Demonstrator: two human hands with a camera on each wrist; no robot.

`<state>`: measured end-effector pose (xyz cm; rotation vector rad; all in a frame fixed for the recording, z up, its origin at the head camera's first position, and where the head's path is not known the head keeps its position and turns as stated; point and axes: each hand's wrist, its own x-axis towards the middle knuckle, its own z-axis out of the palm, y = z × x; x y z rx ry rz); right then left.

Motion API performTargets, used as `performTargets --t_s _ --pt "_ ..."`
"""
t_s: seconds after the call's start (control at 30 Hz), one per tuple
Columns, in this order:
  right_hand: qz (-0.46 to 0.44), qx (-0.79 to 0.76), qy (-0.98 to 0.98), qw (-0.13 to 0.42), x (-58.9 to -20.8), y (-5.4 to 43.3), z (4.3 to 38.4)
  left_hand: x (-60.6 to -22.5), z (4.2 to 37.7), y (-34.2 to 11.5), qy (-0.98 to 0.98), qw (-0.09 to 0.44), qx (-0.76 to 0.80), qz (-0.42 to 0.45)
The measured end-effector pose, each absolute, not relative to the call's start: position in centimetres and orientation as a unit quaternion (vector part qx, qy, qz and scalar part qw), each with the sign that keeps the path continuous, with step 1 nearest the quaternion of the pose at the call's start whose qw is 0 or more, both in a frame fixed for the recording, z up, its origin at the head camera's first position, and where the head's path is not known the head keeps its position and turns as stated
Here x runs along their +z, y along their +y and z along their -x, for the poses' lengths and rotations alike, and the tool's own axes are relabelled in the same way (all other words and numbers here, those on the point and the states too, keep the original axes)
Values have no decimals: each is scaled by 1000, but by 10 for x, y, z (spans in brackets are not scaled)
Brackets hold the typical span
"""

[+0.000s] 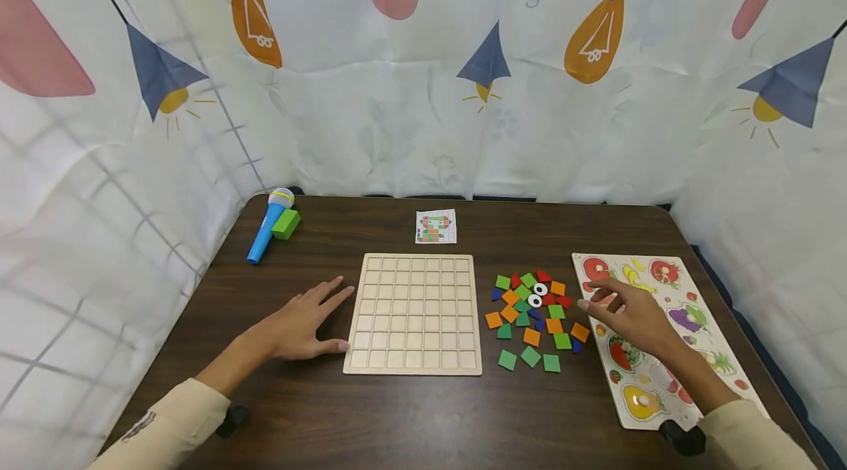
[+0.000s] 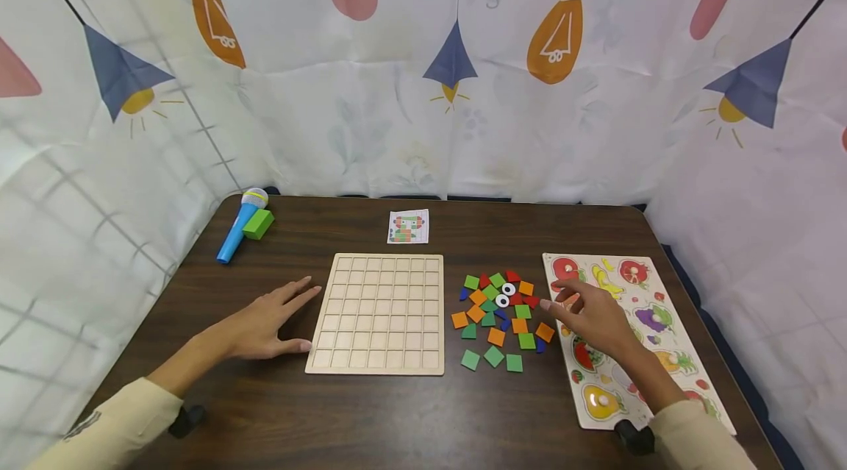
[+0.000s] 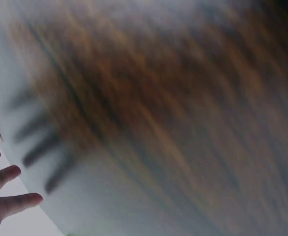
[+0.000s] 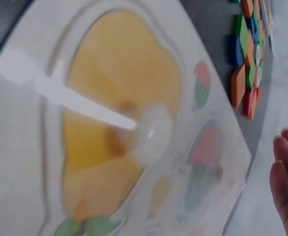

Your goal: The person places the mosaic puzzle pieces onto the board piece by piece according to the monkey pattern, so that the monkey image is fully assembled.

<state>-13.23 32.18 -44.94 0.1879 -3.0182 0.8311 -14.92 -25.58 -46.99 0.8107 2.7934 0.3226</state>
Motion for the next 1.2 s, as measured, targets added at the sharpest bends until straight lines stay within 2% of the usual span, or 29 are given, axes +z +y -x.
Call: performTargets --t_s 0.37,0.73,1.2 --pt "-106 330 -938 -4 -454 279 143 -480 149 -246 949 132 114 -264" --pt "-145 317 -937 -33 -469 233 162 -480 151 -246 948 149 106 -259" --pt "-150 277 -949 -10 -481 199 177 -480 150 -245 948 152 109 -256"
